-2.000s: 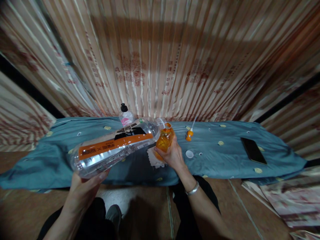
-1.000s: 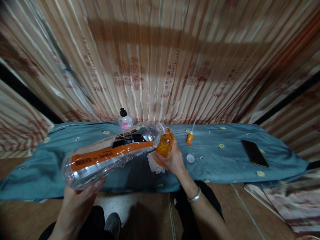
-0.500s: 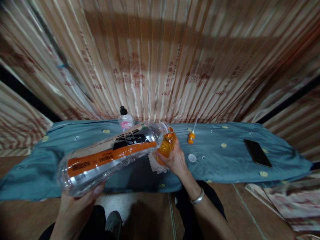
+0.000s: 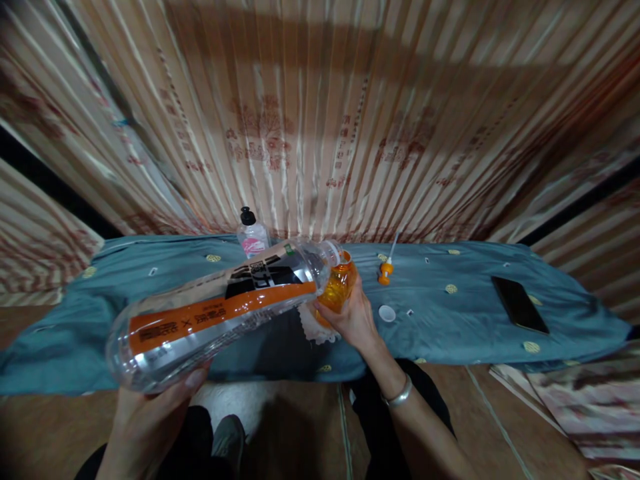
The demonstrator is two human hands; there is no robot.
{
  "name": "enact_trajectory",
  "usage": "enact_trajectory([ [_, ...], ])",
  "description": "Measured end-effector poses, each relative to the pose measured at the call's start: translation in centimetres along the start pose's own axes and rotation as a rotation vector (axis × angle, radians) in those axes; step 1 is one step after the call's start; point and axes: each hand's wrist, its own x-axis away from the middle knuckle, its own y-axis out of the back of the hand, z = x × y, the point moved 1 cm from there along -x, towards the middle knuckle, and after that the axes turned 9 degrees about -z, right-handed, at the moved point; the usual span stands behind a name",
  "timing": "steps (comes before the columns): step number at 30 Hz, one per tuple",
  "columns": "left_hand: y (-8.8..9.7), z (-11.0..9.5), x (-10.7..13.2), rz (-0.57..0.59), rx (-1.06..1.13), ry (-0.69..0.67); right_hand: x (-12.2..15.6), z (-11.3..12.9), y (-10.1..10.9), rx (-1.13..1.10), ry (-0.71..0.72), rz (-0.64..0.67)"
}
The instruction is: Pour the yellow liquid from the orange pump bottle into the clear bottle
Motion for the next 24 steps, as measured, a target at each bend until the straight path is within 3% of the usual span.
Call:
enact_trajectory([
  [5, -0.2, -0.1, 0.3, 0.011, -0.017, 0.025, 0.1, 0.2, 0.2, -0.003, -0.030, -0.021],
  [14, 1.1, 1.0, 0.0, 0.002, -0.072, 0.002, 0.0, 0.3, 0.4, -0.014, -0.064, -0.005],
  [24, 0.8, 0.4, 0.3, -0.002, -0.089, 0.030, 0.1, 0.0, 0.4, 0.017, -0.051, -0.018],
])
